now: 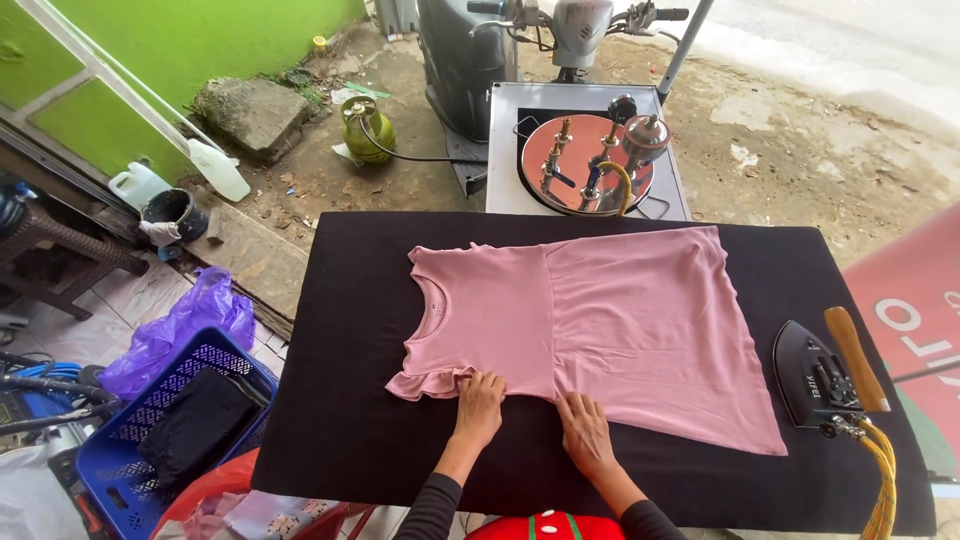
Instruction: The person irons a pink sleeveless top on a black ironing board using a steam iron. They smooth the fabric, iron the body and ruffled edges, and then fold the garment neatly on the board.
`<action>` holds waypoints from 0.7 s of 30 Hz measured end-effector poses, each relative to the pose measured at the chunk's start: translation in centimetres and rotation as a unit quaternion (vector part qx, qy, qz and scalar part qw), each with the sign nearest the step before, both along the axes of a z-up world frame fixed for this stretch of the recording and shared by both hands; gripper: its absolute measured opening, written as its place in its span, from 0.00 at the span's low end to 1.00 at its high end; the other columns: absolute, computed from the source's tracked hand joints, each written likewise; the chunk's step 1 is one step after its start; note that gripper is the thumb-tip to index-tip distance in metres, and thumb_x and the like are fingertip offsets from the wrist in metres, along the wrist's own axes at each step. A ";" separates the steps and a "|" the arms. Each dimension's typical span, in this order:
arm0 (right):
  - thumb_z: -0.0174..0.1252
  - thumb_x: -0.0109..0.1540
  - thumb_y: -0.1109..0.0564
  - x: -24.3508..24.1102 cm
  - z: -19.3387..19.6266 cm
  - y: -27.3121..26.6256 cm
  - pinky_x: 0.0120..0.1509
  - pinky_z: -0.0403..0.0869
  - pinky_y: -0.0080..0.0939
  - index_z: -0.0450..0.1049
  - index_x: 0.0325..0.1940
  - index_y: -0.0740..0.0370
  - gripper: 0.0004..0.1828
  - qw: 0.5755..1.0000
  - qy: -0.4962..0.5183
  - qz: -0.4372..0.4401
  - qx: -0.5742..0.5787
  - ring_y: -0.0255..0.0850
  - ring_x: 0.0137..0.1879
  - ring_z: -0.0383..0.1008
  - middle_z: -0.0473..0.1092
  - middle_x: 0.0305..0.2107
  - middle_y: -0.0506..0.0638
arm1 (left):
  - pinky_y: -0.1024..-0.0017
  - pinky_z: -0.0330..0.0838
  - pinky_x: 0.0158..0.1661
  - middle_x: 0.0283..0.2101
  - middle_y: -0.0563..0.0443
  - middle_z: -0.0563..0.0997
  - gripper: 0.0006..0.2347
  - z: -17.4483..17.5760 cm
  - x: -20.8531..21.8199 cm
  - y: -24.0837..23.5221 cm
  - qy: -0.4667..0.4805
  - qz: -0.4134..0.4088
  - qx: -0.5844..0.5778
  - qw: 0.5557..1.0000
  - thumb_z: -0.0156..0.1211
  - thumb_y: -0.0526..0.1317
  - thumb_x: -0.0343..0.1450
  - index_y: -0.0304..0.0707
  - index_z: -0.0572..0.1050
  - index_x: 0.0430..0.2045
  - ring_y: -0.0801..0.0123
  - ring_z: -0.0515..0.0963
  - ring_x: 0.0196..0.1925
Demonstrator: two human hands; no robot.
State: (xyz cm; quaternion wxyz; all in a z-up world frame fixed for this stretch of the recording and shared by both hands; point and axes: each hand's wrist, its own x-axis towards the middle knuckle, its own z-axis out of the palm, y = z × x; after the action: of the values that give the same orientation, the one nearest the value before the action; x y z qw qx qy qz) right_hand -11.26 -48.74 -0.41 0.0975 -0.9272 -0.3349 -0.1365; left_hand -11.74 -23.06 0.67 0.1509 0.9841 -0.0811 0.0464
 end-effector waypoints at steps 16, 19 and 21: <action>0.56 0.59 0.58 0.1 -3.6 0.2 0.58 0.74 0.52 0.73 0.71 0.47 0.33 0.996 0.003 -0.085 0.020 0.51 0.49 0.73 0.70 0.49 0.49 | 0.59 0.76 0.62 0.51 0.39 0.87 0.09 41.2 -5.1 -11.3 -0.044 -0.256 -0.368 0.893 0.54 0.34 0.79 0.31 0.83 0.45 0.50 0.86 0.55; 0.57 0.59 0.57 -0.1 -3.1 0.7 0.58 0.75 0.53 0.73 0.69 0.47 0.32 0.996 0.015 -0.083 0.036 0.52 0.49 0.74 0.70 0.49 0.49 | 0.58 0.76 0.62 0.50 0.39 0.86 0.09 47.8 -6.6 -13.2 -0.052 -0.246 -0.371 0.894 0.54 0.34 0.80 0.31 0.83 0.45 0.48 0.85 0.55; 0.57 0.60 0.56 0.0 -2.7 0.1 0.59 0.75 0.53 0.74 0.69 0.47 0.30 0.995 0.024 -0.087 0.037 0.52 0.49 0.75 0.70 0.48 0.50 | 0.58 0.76 0.62 0.50 0.39 0.86 0.09 51.6 -7.6 -14.9 -0.060 -0.250 -0.377 0.890 0.53 0.34 0.80 0.30 0.82 0.45 0.48 0.85 0.55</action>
State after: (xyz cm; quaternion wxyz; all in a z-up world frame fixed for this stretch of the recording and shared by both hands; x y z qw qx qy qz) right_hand -11.21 -48.67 -3.08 0.1270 -0.9517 -0.2449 -0.1348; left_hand -19.32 -37.93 52.26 0.5118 0.7960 -0.3095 0.0930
